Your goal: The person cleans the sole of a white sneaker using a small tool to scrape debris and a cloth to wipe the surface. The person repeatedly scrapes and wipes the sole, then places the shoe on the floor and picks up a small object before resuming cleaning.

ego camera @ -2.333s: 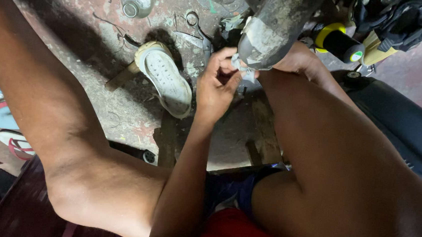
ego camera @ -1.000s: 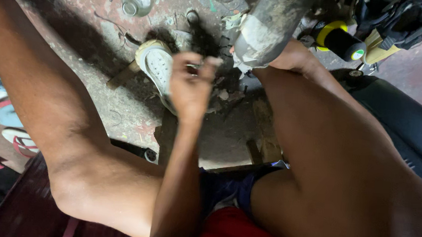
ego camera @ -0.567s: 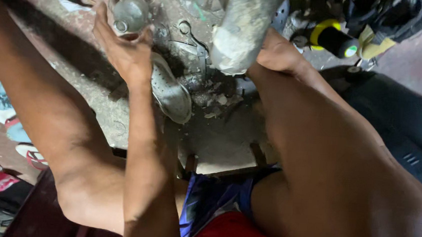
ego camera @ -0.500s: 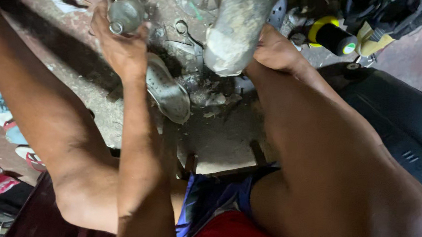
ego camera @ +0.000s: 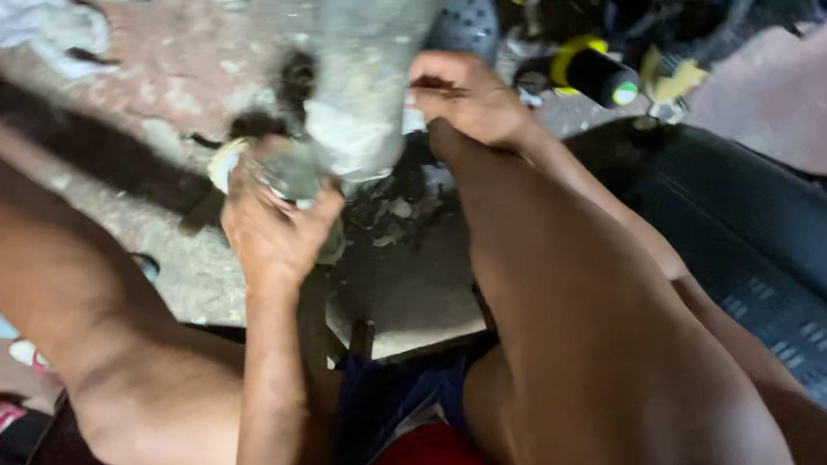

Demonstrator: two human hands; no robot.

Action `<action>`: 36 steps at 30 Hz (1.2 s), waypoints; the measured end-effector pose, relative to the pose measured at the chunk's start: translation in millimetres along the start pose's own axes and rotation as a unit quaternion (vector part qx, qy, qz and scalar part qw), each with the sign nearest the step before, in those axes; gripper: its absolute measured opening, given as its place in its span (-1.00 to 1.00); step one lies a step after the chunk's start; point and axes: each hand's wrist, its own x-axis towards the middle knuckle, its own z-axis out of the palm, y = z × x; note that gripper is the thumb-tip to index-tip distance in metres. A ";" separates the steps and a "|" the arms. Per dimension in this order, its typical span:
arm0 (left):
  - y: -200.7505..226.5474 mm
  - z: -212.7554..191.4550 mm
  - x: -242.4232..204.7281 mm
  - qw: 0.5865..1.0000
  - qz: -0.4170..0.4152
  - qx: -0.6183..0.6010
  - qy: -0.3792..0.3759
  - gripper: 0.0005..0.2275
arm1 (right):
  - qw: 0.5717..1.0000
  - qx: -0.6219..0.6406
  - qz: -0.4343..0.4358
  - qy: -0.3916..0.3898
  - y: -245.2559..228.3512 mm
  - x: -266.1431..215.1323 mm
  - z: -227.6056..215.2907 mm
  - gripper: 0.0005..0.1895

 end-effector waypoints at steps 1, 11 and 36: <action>5.9 6.6 -2.5 1.000 -0.001 0.026 -0.011 -0.54 | 0.999 -0.016 0.028 -0.014 2.5 -2.5 1.7 -0.88; -6.4 68.3 -9.1 0.986 0.077 0.072 -0.132 -0.74 | 0.988 -0.079 -0.109 -0.076 -19.9 -2.8 6.1 -0.86; -8.9 60.9 13.0 0.946 -0.041 0.084 -0.310 -0.61 | 0.894 -0.427 -0.075 -0.112 34.0 16.5 6.4 -0.30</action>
